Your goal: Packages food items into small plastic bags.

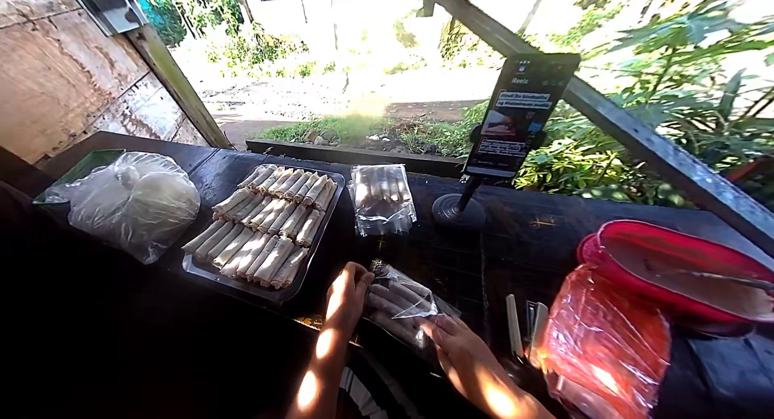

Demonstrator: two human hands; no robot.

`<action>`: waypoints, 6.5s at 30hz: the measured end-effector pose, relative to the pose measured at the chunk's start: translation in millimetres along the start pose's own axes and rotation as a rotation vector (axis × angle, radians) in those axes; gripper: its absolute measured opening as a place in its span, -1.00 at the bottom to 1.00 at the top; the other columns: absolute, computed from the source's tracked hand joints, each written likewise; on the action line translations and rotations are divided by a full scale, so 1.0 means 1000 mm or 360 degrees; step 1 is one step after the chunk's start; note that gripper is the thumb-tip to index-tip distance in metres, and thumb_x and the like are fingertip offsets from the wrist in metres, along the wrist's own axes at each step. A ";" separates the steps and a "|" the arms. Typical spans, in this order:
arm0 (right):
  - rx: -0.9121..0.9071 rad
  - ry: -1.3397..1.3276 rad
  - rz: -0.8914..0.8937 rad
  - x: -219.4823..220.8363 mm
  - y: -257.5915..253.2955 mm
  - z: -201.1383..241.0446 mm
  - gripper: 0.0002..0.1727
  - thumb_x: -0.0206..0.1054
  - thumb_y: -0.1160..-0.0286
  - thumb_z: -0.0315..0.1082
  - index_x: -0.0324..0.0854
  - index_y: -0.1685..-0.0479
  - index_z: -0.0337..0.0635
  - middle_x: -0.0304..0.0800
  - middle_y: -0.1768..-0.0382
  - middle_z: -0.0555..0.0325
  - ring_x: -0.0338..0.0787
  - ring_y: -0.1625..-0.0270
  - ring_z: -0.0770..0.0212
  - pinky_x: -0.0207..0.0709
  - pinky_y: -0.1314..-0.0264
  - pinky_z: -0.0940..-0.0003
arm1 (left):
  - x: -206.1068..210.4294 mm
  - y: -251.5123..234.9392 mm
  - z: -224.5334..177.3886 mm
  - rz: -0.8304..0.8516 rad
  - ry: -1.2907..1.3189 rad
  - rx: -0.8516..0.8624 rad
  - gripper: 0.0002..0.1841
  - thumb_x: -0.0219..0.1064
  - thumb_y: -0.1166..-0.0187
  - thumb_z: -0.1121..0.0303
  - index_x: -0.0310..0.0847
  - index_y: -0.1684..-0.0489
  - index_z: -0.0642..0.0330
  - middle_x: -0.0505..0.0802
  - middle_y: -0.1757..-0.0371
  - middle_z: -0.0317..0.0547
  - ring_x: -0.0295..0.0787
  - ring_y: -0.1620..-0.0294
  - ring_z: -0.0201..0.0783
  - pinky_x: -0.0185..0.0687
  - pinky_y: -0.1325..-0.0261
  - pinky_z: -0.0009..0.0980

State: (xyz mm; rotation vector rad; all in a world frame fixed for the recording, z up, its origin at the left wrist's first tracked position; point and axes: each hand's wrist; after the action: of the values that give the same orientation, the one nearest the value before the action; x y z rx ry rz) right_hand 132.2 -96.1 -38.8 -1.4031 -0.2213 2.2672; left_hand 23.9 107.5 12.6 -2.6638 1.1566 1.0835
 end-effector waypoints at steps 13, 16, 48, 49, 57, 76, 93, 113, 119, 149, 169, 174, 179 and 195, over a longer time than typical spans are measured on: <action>0.0432 0.0148 -0.0306 -0.025 -0.004 -0.015 -0.67 0.56 -0.07 -0.35 0.67 0.26 -0.42 0.75 0.31 -0.22 0.79 0.26 -0.24 0.64 0.25 -0.11 | 0.011 0.000 0.022 -0.0245 0.0188 0.0301 -0.73 0.17 -0.64 0.67 0.67 -0.20 0.48 0.82 -0.15 0.23 0.80 -0.18 -0.09 0.63 -0.36 -0.29; 0.0159 0.0201 -0.0321 -0.017 -0.011 -0.029 -0.76 0.48 -0.20 -0.33 0.77 0.24 -0.34 0.83 0.13 -0.21 0.86 0.07 -0.22 0.74 0.07 -0.02 | 0.020 -0.004 0.021 -0.0390 -0.0014 0.0478 -0.76 0.17 -0.64 0.67 0.77 -0.04 0.45 0.85 -0.10 0.24 0.79 -0.22 0.08 0.59 -0.41 -0.14; -0.0136 0.0080 -0.0103 0.009 -0.008 0.002 -0.41 0.66 0.07 -0.16 0.75 -0.08 -0.20 0.78 -0.24 -0.21 0.70 -0.42 -0.33 0.57 -0.40 -0.22 | 0.087 0.087 0.038 -0.1060 -0.0720 0.0813 -0.71 0.26 -0.47 0.23 0.80 0.29 0.28 0.85 0.26 0.06 0.85 0.29 -0.02 0.76 0.25 -0.23; -0.0180 0.0102 -0.0083 0.013 -0.012 0.002 -0.36 0.67 0.06 -0.06 0.74 -0.12 -0.18 0.76 -0.29 -0.23 0.66 -0.46 -0.36 0.51 -0.45 -0.30 | 0.086 0.092 0.040 -0.1032 -0.0701 0.0777 -0.71 0.28 -0.43 0.24 0.79 0.31 0.31 0.84 0.32 0.04 0.85 0.36 -0.05 0.76 0.31 -0.24; -0.0311 0.0158 -0.0075 0.027 -0.017 0.001 -0.27 0.26 -0.33 0.38 0.75 -0.14 -0.09 0.81 -0.23 -0.13 0.70 -0.44 -0.24 0.44 -0.50 -0.30 | 0.085 0.112 0.036 -0.0956 -0.0604 0.0657 -0.81 0.33 -0.30 0.48 0.79 0.24 0.37 0.85 0.50 -0.07 0.86 0.51 -0.16 0.77 0.38 -0.34; -0.0097 0.0275 -0.0304 -0.004 -0.015 -0.009 -0.53 0.29 -0.36 0.07 0.78 0.11 -0.16 0.85 -0.02 -0.11 0.82 -0.14 -0.15 0.60 -0.16 -0.07 | 0.081 0.120 0.027 -0.0223 0.0141 0.0799 -0.72 0.30 -0.56 0.46 0.66 -0.12 0.45 0.83 0.43 -0.01 0.79 0.52 -0.17 0.75 0.36 -0.28; -0.0090 0.0357 -0.0533 0.021 0.007 -0.001 -0.60 0.17 -0.52 -0.11 0.83 0.43 -0.15 0.78 0.61 0.14 0.74 0.57 0.14 0.48 0.51 0.23 | 0.036 0.038 0.033 -0.0522 -0.0262 0.0600 -0.70 0.24 -0.64 0.48 0.77 -0.23 0.29 0.79 -0.34 0.17 0.62 -0.48 0.24 0.55 -0.37 0.17; 0.0251 0.0441 -0.0435 0.021 -0.010 0.009 -0.62 0.32 -0.21 -0.09 0.83 0.57 -0.24 0.80 0.64 0.00 0.82 0.56 -0.01 0.53 0.52 0.02 | 0.041 0.026 0.030 -0.0472 -0.0204 0.0665 -0.67 0.12 -0.66 0.54 0.79 -0.20 0.25 0.87 -0.22 0.06 0.68 -0.43 0.15 0.53 -0.32 0.16; 0.0287 0.0519 -0.0521 0.023 -0.020 0.004 -0.69 0.32 -0.21 -0.22 0.79 0.62 -0.31 0.76 0.68 -0.05 0.80 0.58 -0.04 0.54 0.49 0.02 | 0.031 0.022 0.018 -0.0343 -0.0179 0.0621 -0.66 0.09 -0.59 0.64 0.87 0.02 0.27 0.91 -0.06 0.04 0.73 -0.34 0.10 0.52 -0.35 0.10; -0.0374 0.0501 -0.0244 0.006 -0.011 -0.038 -0.73 0.17 -0.26 -0.37 0.84 0.36 -0.16 0.83 0.51 0.10 0.73 0.52 0.06 0.43 0.54 0.20 | 0.071 0.036 0.023 -0.0705 -0.1113 0.1261 -0.64 0.33 -0.36 0.55 0.94 -0.01 -0.03 0.96 -0.13 -0.28 0.82 -0.31 -0.16 0.54 -0.26 -0.16; 0.0107 0.0361 -0.0231 0.006 -0.013 -0.010 -0.72 0.23 -0.34 -0.33 0.82 0.45 -0.29 0.85 0.51 -0.05 0.88 0.41 -0.07 0.68 0.34 0.00 | 0.035 0.046 0.041 -0.0446 -0.0362 0.0519 -0.60 0.18 -0.44 0.67 0.85 -0.13 0.21 0.87 -0.23 0.02 0.70 -0.40 0.13 0.55 -0.32 0.13; -0.0007 0.0114 -0.0339 0.005 -0.009 -0.024 -0.72 0.27 -0.38 -0.25 0.92 0.30 -0.10 0.93 0.42 0.09 0.89 0.37 0.10 0.73 0.27 0.19 | 0.036 0.050 0.043 -0.0521 -0.0306 0.0559 -0.50 0.14 -0.48 0.67 0.77 -0.35 0.11 0.83 -0.29 0.08 0.69 -0.40 0.18 0.58 -0.32 0.14; -0.0261 0.0042 -0.0345 0.010 -0.006 -0.029 -0.69 0.23 -0.52 -0.20 0.92 0.13 0.00 0.91 0.43 0.13 0.84 0.40 0.17 0.67 0.27 0.31 | 0.048 0.046 0.048 -0.0680 -0.0491 0.0951 -0.48 0.25 -0.31 0.73 0.88 -0.18 0.04 0.82 -0.40 0.00 0.71 -0.43 0.23 0.66 -0.25 0.13; 0.0017 0.0055 -0.0344 0.023 -0.018 -0.009 -0.73 0.30 -0.38 -0.27 0.85 0.40 -0.25 0.89 0.47 -0.01 0.91 0.40 0.05 0.76 0.33 0.15 | 0.053 0.045 0.050 -0.0609 -0.0645 0.1004 -0.50 0.17 -0.47 0.66 0.79 -0.33 0.08 0.76 -0.49 -0.02 0.63 -0.55 0.15 0.53 -0.42 0.09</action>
State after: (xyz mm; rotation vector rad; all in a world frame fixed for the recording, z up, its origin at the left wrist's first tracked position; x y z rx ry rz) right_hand 137.4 -70.3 -54.9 -1.3427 -0.3327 2.0643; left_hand -10.1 56.7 -47.7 -1.9507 0.7109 0.9270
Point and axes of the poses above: each hand's wrist, its own y-axis away from the middle knuckle, its own x-axis out of the palm, z = x × y
